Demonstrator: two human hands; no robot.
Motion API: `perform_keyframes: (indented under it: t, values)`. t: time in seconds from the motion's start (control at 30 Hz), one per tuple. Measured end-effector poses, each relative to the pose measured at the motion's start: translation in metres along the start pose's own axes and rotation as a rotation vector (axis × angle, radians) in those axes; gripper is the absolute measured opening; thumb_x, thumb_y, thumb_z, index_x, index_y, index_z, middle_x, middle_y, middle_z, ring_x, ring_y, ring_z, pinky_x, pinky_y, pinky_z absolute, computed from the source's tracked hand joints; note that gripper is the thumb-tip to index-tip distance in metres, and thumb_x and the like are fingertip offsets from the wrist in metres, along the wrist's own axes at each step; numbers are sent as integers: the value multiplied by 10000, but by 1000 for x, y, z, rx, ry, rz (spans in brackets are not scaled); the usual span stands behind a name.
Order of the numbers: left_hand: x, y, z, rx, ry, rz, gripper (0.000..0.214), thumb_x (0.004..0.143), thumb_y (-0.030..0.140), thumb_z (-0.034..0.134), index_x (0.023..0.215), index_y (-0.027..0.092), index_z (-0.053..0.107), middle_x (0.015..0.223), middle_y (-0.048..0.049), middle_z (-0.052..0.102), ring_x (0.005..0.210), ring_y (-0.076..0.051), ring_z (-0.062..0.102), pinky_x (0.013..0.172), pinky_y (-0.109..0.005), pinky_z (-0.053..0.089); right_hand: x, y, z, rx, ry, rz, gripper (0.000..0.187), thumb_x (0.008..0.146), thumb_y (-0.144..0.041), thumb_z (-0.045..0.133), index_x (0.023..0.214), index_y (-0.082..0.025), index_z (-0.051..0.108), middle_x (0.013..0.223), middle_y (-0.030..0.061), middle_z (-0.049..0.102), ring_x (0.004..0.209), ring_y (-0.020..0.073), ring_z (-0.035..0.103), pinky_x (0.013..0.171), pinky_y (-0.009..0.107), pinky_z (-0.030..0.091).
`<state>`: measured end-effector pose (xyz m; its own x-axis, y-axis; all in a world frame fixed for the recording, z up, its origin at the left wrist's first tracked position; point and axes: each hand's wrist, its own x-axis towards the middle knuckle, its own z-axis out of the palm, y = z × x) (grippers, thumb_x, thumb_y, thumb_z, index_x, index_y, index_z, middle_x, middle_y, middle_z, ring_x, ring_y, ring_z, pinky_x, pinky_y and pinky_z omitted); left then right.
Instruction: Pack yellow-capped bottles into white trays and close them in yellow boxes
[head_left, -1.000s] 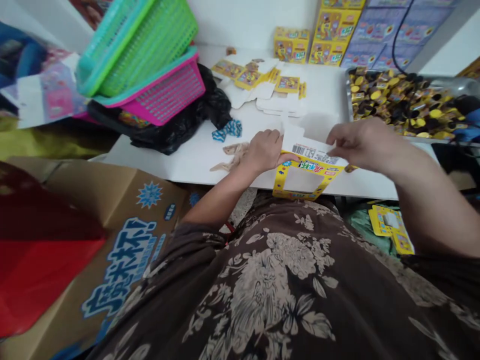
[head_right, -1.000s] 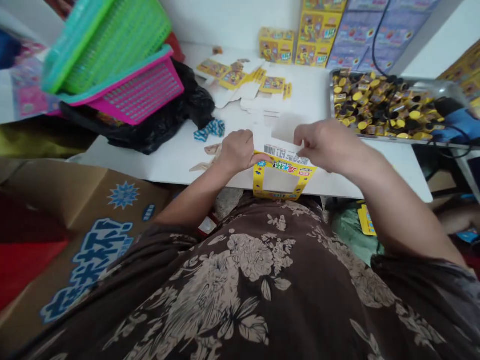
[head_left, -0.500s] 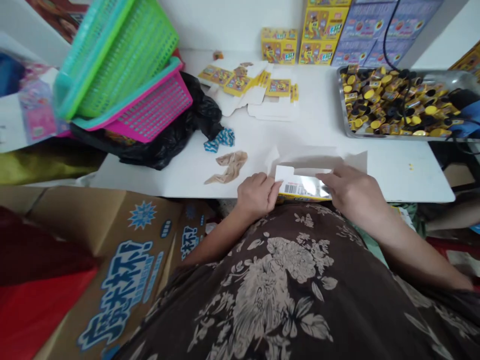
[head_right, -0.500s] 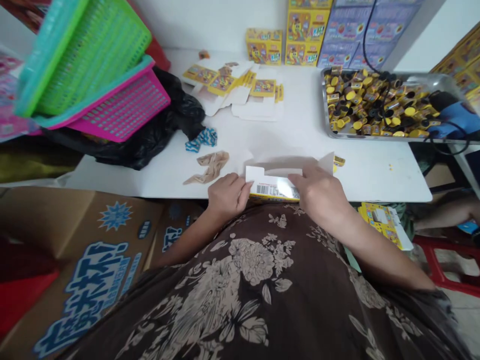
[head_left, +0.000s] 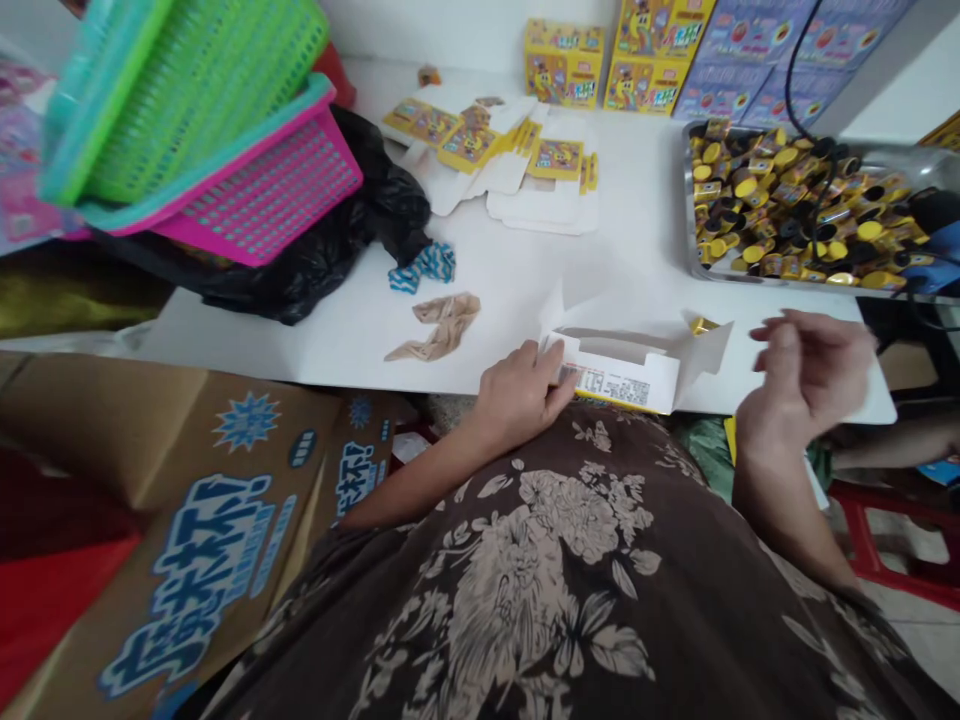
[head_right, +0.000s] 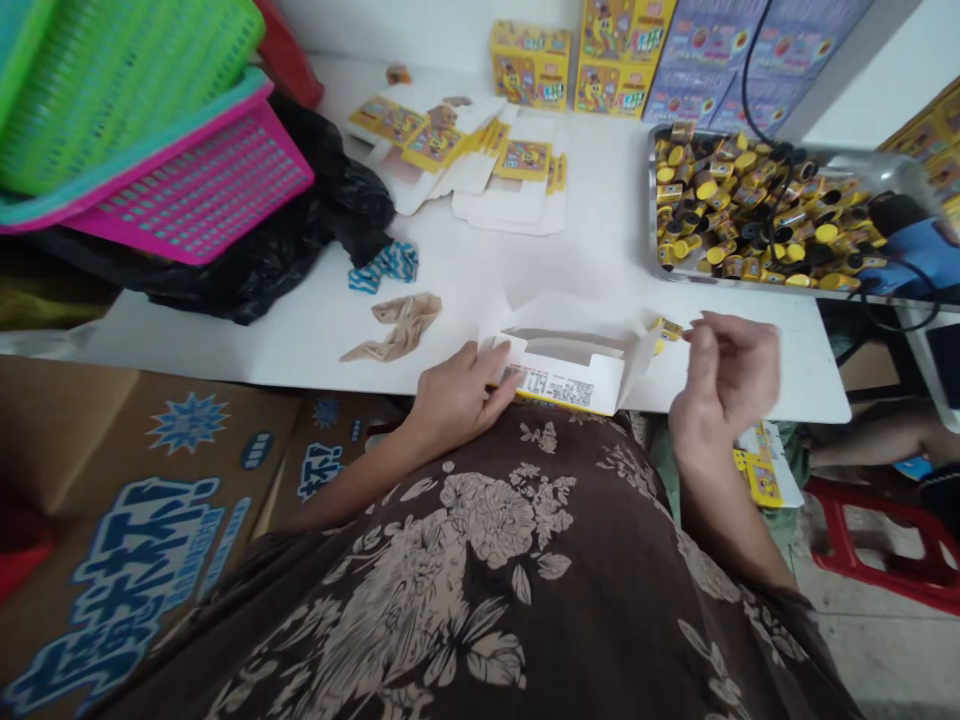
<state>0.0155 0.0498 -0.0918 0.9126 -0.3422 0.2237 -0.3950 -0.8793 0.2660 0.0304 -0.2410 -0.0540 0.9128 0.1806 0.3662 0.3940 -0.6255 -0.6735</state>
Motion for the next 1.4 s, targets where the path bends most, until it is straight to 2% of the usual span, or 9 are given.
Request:
perform_keyframes:
  t: [0.1, 0.3, 0.53, 0.77, 0.97, 1.03, 1.13, 1.27, 1.4]
  values:
    - [1, 0, 10, 25, 56, -5, 758, 1125, 748, 323, 1397, 159, 715, 1093, -176, 763, 889, -267, 736, 659, -315, 508, 7, 9, 13, 102, 60, 80, 452, 892, -368, 789, 1320, -282, 674, 1210, 100, 724, 1118, 309, 690, 776, 422, 633]
    - [-5, -9, 35, 39, 225, 59, 701, 1109, 747, 405, 1418, 185, 689, 1043, -147, 756, 844, -254, 723, 692, -341, 558, 6, 32, 52, 321, 180, 300, 417, 843, -359, 739, 1250, -290, 674, 1165, 51, 748, 968, 245, 710, 693, 369, 594]
    - [7, -24, 54, -373, 659, 173, 860, 1063, 641, 629, 1721, 190, 307, 1449, -202, 678, 1205, -302, 731, 968, -453, 651, 1, 42, 61, 213, 166, 277, 645, 781, -247, 667, 1423, -278, 621, 1327, 82, 738, 993, 264, 709, 795, 437, 635]
    - [22, -20, 39, -355, 434, 403, 352, 1109, 436, 580, 1362, 235, 720, 1563, -143, 661, 1529, -361, 545, 1210, -628, 519, -5, 46, 58, 166, 140, 112, 528, 894, -255, 672, 1416, -342, 682, 1327, 62, 755, 1092, 297, 737, 839, 483, 656]
    - [18, -16, 27, -474, 318, 99, 187, 1079, 323, 592, 1218, 263, 701, 1325, -96, 687, 1264, -281, 637, 1089, -521, 583, -6, 36, 44, 96, 180, -117, 237, 993, -324, 738, 1216, -370, 803, 1286, 60, 786, 1221, 325, 742, 1028, 594, 609]
    - [22, -20, 27, -586, 315, -29, 353, 1017, 372, 683, 1349, 275, 615, 1367, -98, 652, 1261, -277, 636, 991, -462, 626, -7, 35, 40, 123, 149, -151, 212, 1008, -369, 732, 1202, -364, 818, 1298, 64, 786, 1230, 327, 747, 1058, 613, 588]
    - [32, -27, 27, -691, 208, -64, 608, 960, 360, 720, 1521, 294, 496, 1530, -116, 600, 1365, -289, 616, 1012, -445, 634, -4, 36, 33, 183, 78, -114, 218, 1010, -453, 733, 1181, -361, 833, 1306, 61, 791, 1240, 330, 746, 1059, 613, 581]
    - [45, -28, 22, -697, 22, 24, 407, 992, 218, 586, 1393, 286, 599, 1444, -72, 692, 1347, -259, 661, 1180, -469, 565, 3, 37, 26, 302, -41, -35, 272, 979, -563, 750, 1113, -347, 849, 1257, 50, 812, 1179, 315, 751, 991, 558, 599]
    - [51, -22, 20, -667, 25, -3, 377, 921, 116, 576, 1256, 277, 635, 1321, -46, 728, 1268, -242, 685, 1139, -442, 579, 9, 35, 29, 285, -32, 58, 238, 895, -516, 848, 1003, -306, 819, 1147, 53, 803, 1083, 288, 748, 919, 487, 613]
